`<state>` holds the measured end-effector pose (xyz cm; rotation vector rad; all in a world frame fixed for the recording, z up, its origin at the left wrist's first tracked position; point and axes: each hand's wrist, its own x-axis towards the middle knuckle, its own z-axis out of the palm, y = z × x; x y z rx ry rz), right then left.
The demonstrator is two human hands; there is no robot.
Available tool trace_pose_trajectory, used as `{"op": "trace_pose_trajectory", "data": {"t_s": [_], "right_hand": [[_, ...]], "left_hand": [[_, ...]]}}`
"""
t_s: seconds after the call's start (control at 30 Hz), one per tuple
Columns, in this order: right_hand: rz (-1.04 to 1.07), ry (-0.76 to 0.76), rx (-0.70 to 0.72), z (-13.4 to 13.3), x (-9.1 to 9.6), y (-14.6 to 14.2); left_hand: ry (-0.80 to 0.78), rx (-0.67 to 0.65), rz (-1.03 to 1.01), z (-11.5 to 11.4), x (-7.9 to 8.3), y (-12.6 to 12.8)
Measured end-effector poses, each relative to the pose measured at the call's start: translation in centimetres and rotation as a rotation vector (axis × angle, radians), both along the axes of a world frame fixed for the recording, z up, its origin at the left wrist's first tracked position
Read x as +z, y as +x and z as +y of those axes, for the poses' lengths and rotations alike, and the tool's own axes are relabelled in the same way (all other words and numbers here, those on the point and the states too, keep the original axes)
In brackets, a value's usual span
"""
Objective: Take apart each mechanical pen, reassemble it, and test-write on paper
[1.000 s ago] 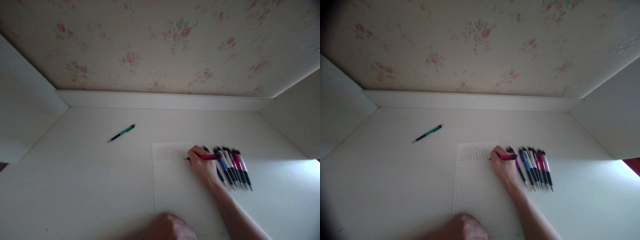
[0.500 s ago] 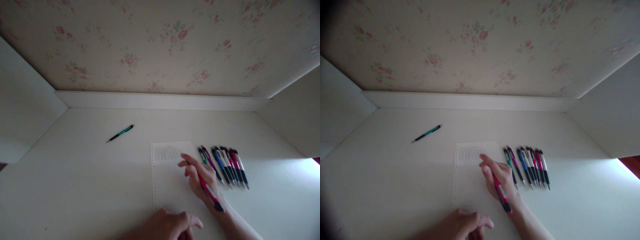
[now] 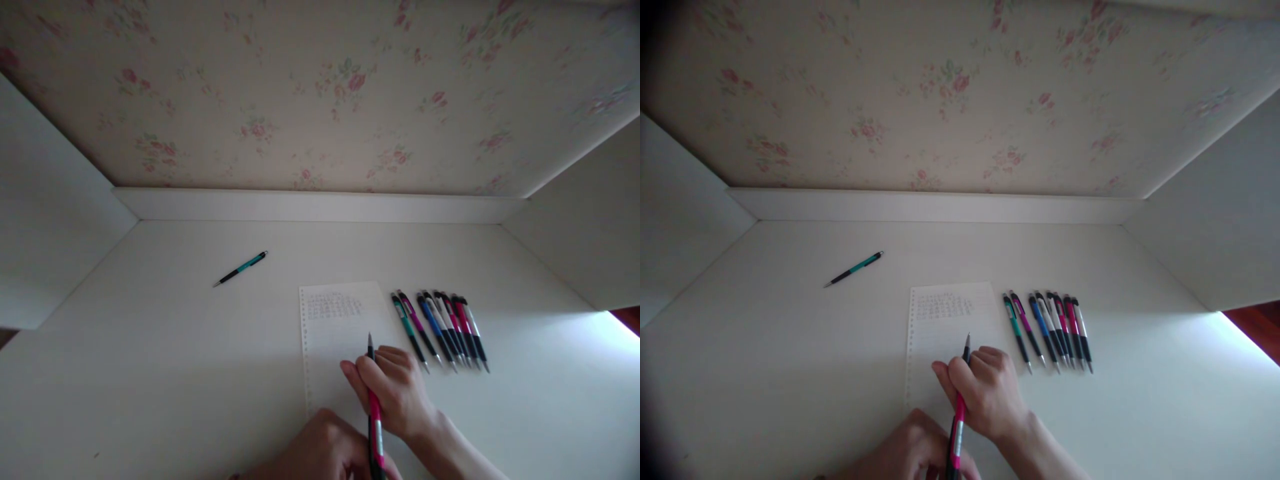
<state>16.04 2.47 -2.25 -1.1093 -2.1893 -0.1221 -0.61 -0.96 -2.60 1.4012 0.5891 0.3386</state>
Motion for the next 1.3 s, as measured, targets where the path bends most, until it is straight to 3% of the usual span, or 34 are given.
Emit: {"op": "trace_pose_trajectory", "data": {"t_s": [0.13, 0.27, 0.4, 0.5, 0.67, 0.83, 0.97, 1.1, 1.3], "right_hand": [[0.012, 0.051, 0.088, -0.2, 0.5, 0.0], [0.019, 0.039, 0.104, -0.2, 0.6, 0.0], [0.084, -0.145, 0.044, -0.1, 0.3, 0.5], [0.209, -0.243, -0.074, -0.3, 0.4, 1.7], [0.319, -0.128, -0.329, -1.1, 0.7, 4.1], [0.339, -0.357, -0.595, -0.7, 0.4, 5.2], [0.228, -0.36, -0.552, -0.1, -0.2, 5.9], [0.082, -0.23, -0.505, 0.0, -1.0, 6.6], [-0.008, -0.063, -0.383, 0.6, -1.7, 7.2]], "left_hand": [[-0.091, 0.005, -0.029, 0.0, 0.4, 0.1], [-0.107, 0.049, -0.018, -0.3, -0.1, 0.1], [-0.037, 0.032, 0.024, -0.2, -0.6, 0.2], [0.022, 0.015, 0.043, 0.1, -0.3, 0.1], [0.181, -0.024, 0.065, 0.3, -0.1, 0.0], [0.293, -0.004, 0.08, 0.1, -0.7, 0.2], [0.23, 0.014, 0.108, 0.4, 0.2, 0.2], [0.164, 0.025, 0.19, 0.8, 1.4, -0.1], [0.161, 0.086, 0.234, 0.4, 1.2, -0.3]]}}
